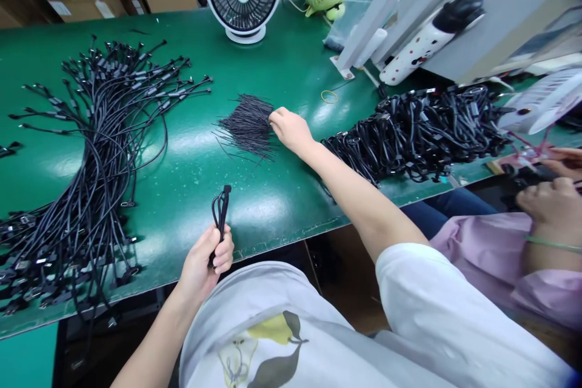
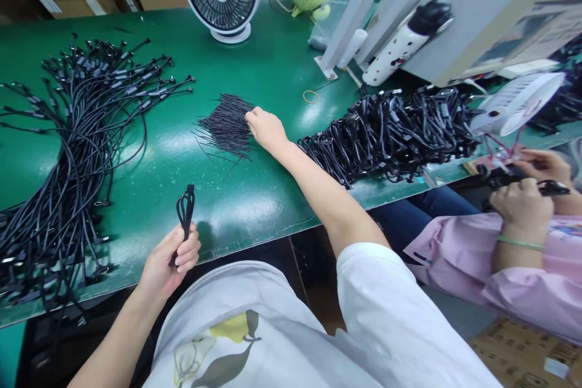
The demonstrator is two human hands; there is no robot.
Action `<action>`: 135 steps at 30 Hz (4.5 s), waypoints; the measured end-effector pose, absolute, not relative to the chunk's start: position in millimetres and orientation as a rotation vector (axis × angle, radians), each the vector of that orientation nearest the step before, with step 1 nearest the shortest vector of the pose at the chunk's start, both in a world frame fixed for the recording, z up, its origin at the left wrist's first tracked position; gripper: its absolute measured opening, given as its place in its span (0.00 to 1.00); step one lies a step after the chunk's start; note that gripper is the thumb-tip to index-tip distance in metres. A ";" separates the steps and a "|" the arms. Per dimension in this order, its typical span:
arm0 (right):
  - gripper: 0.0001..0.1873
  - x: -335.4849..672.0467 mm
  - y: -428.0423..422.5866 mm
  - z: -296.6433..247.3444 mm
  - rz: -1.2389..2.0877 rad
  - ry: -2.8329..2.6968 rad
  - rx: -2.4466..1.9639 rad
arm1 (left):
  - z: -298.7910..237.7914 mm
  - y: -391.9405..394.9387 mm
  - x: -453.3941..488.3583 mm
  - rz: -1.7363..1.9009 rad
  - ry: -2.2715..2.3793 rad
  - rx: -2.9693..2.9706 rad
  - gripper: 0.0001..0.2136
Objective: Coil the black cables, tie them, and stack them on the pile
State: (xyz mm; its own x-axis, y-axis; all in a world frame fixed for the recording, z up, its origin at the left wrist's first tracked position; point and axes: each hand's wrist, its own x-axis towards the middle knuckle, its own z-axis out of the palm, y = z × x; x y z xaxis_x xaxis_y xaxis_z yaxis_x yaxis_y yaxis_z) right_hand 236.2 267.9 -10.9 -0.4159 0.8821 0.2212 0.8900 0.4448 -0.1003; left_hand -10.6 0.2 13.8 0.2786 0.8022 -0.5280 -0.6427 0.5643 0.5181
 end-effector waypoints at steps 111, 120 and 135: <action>0.20 131.7 75.1 -5.8 -0.013 -2.435 -1.131 | 5.0 25.7 -36.7 1.129 1.437 1.379 0.15; 0.18 142.7 85.8 -9.1 -0.261 -2.379 -1.037 | 24.9 40.2 -51.8 1.156 1.857 2.446 0.11; 0.19 148.8 83.6 -18.8 -0.100 -2.571 -1.004 | 6.0 77.0 -28.1 1.033 1.965 1.828 0.17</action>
